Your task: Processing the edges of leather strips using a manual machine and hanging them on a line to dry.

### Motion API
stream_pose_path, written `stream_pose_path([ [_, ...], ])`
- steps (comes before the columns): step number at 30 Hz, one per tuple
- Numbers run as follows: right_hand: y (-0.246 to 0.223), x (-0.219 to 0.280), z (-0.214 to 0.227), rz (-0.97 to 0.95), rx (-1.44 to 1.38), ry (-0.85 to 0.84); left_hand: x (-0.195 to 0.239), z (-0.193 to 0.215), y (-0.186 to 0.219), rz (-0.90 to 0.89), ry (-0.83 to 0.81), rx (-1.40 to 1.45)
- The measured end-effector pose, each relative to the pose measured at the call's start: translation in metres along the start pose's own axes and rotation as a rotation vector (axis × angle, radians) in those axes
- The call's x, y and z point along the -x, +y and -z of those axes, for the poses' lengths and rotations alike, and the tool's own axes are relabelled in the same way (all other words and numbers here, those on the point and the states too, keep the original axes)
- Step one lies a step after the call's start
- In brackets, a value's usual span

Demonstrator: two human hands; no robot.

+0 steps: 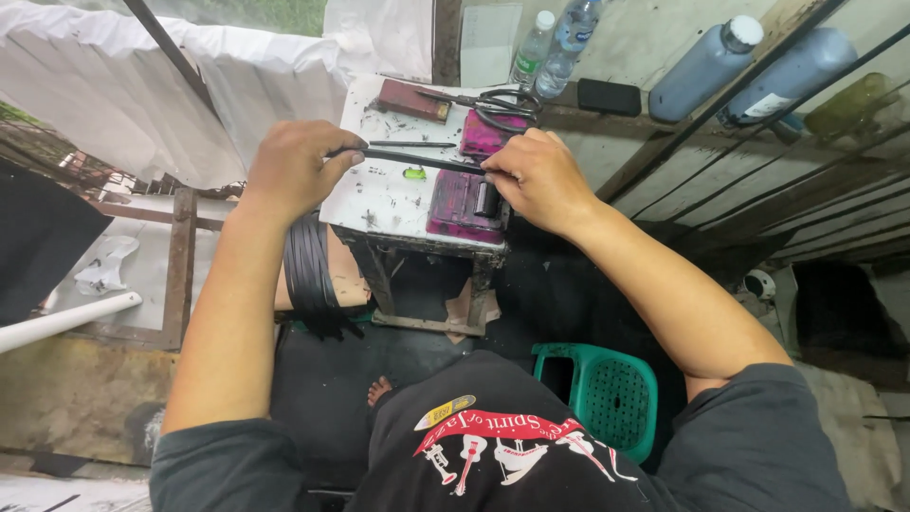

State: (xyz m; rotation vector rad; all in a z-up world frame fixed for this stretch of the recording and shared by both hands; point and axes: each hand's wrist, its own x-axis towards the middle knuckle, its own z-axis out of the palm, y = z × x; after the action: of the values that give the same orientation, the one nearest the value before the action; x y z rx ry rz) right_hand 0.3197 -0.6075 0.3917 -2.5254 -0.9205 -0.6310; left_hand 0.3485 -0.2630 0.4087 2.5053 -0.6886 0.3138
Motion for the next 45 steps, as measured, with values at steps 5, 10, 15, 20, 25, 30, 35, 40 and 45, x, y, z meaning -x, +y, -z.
stream_pose_path([
  [5,0.007,0.007,-0.021,0.013,-0.036,0.059,0.001,-0.015,-0.007,0.036,-0.032,-0.040],
  [10,0.011,0.008,-0.037,-0.012,-0.114,0.082,0.000,-0.040,-0.004,0.005,-0.061,0.056],
  [15,0.007,0.004,-0.035,0.002,-0.127,0.061,-0.007,-0.067,0.015,-0.003,-0.072,0.151],
  [20,0.004,0.002,-0.028,0.023,-0.124,0.049,-0.011,-0.086,0.012,0.015,-0.070,0.120],
  [25,0.010,0.012,-0.030,0.056,-0.103,-0.011,-0.007,-0.088,0.008,-0.076,0.021,0.050],
  [30,0.014,0.020,-0.040,0.084,-0.054,-0.011,-0.004,-0.099,-0.001,-0.108,0.040,0.011],
  [35,0.018,0.025,-0.049,0.089,-0.049,-0.009,0.000,-0.098,0.001,-0.117,0.031,-0.031],
  [40,0.018,0.028,-0.053,0.078,-0.044,-0.016,0.002,-0.091,0.012,-0.107,0.032,-0.067],
  [45,0.020,0.030,-0.056,0.091,-0.044,-0.007,0.003,-0.091,0.014,-0.119,0.037,-0.082],
])
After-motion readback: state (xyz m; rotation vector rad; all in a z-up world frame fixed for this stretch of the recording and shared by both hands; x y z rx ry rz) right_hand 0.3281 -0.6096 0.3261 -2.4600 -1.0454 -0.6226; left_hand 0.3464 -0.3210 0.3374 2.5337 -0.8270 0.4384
